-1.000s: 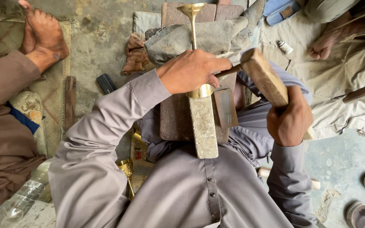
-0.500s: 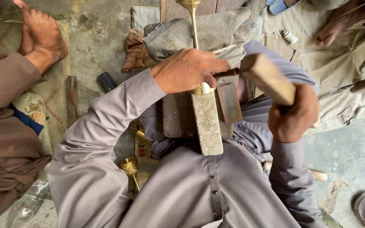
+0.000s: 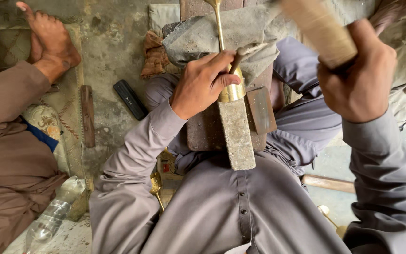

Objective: The person is engraving a brass goblet using a chisel and a wooden mallet. They hold the chisel against the goblet's surface and strike it repeatedly with the mallet to create decorative patterns.

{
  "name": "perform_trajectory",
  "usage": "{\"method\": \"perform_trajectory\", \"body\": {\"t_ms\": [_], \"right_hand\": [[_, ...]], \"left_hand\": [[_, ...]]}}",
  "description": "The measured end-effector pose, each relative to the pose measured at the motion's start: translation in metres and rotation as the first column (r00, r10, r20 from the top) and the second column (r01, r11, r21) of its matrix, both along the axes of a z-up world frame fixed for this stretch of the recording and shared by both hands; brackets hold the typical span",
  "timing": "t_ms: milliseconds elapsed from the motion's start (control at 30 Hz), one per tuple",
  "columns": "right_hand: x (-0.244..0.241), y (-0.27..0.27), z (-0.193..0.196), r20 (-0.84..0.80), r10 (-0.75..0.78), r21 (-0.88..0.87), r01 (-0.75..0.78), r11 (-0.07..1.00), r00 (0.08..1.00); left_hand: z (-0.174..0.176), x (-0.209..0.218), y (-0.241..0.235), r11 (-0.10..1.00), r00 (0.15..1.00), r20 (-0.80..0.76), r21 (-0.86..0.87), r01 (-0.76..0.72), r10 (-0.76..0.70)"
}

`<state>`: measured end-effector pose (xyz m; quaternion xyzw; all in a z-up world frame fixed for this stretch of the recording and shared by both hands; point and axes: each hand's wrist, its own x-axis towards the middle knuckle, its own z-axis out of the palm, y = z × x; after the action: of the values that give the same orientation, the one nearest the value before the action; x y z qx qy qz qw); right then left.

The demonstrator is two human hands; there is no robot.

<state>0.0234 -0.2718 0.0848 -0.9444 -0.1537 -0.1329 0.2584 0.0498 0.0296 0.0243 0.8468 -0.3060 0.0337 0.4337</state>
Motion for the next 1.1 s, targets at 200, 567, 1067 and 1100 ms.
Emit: {"method": "perform_trajectory", "body": {"t_ms": [200,567,1067,1100], "right_hand": [[0.006,0.003,0.014,0.058,0.047,-0.156,-0.037,0.987,0.997],[-0.034,-0.008,-0.019,0.177,-0.045,-0.288,0.095,0.953,0.983],[-0.019,-0.022,-0.018,-0.072,0.119,0.356,-0.086,0.931,0.990],[-0.018,-0.021,-0.017,-0.038,0.083,0.203,-0.073,0.976,0.996]], "left_hand": [[-0.004,-0.006,0.000,0.998,0.998,0.007,-0.009,-0.058,0.059],[0.004,-0.002,0.001,0.999,0.999,0.043,0.031,0.029,-0.030],[0.005,0.007,-0.004,0.997,0.997,0.015,0.038,0.070,-0.071],[0.006,0.007,-0.004,0.994,0.996,0.030,0.062,0.087,-0.089]]}}
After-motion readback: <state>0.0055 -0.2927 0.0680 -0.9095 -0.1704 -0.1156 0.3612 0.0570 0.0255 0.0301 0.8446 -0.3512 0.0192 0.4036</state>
